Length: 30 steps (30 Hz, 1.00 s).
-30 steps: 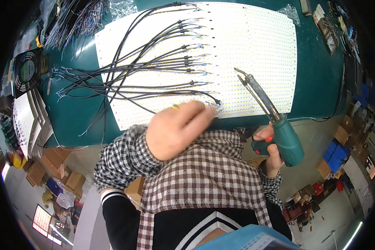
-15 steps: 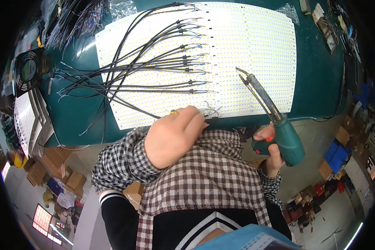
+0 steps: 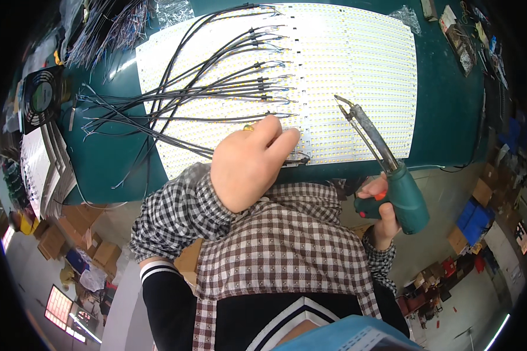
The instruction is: The person uses a soldering iron to attach black wires to a large LED panel. They hold the wires in place with one hand while applying heat with the other, working methodically across the surface of the panel.
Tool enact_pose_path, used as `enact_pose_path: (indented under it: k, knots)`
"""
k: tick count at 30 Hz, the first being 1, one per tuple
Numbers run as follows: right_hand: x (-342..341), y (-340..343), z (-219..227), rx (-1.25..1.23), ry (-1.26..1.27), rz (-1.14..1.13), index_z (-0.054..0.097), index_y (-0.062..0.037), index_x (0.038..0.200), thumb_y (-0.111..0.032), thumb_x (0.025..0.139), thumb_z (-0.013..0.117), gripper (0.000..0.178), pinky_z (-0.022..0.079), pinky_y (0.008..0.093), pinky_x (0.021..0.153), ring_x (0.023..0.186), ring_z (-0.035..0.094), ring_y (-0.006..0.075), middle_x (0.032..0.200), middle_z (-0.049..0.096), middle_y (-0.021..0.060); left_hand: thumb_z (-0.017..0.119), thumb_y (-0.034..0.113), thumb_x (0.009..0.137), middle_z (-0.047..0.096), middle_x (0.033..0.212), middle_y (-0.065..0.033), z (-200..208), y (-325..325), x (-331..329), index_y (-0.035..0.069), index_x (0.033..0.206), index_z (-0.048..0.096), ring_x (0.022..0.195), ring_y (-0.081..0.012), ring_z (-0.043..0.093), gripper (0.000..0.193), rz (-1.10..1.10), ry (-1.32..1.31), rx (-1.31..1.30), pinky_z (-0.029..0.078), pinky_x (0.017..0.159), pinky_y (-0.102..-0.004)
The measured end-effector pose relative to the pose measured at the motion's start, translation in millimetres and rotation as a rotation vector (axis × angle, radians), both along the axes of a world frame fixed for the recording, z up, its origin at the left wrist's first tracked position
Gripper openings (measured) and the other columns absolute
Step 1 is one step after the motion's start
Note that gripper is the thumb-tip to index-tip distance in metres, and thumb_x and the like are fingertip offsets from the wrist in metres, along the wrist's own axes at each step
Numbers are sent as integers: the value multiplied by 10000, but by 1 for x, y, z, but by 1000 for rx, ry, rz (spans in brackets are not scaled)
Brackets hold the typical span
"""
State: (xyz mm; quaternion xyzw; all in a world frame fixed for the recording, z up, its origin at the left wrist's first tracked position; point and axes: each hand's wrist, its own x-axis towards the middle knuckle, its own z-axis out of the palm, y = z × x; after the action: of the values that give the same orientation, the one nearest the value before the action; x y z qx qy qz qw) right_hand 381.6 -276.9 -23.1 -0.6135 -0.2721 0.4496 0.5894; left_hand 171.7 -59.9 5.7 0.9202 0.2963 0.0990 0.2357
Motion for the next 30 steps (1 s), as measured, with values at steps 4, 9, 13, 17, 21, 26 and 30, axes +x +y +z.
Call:
enact_pose_path:
  k: [4,9,13,17,21,26,30]
  knots:
    - [2,-1,-1,11,13,29,500,153,1369,-396,968,670,701,567,403,824,883,678,262,1041,659,184,742,-7,872,646,876,-102,-10,4,5,43,1004,684,725,-280,673,152,133,-211,-257,539,623,-359]
    - [2,-4,-1,-3,17,23,498,153,1375,-397,969,668,705,564,393,839,893,681,264,1051,661,186,743,-8,875,652,880,-106,-12,10,6,28,973,671,736,-263,681,127,97,-201,-219,542,634,-345]
    - [0,-6,1,-16,8,34,518,146,1359,-401,971,656,684,564,388,851,904,688,267,1069,664,185,736,-19,869,639,860,-92,-11,12,10,26,949,664,708,-225,663,117,108,-146,-210,534,626,-317]
    - [0,-4,6,-34,-36,39,558,126,1314,-417,970,644,648,570,387,849,917,696,273,1106,668,195,727,-24,861,620,835,-70,-16,15,10,25,926,660,679,-177,635,105,152,-204,-346,520,613,-286]
    - [-2,-3,7,-40,-2,20,597,109,1257,-401,929,715,618,600,386,825,943,709,283,1118,682,209,730,3,840,617,816,-81,-17,16,12,44,879,627,671,-221,660,117,171,-251,-368,525,584,-329]
    - [-5,-5,6,-25,91,-10,636,108,1190,-329,839,879,611,637,401,815,922,739,291,1063,726,208,725,-26,838,598,798,-70,-17,17,15,26,875,649,670,-171,618,99,144,-170,-315,502,586,-287]
    - [-10,-8,7,-32,89,-23,655,105,1158,-331,842,878,583,628,400,804,876,741,269,989,734,181,715,-20,826,599,795,-82,-16,18,16,35,860,631,661,-209,634,106,152,-189,-339,509,578,-319]
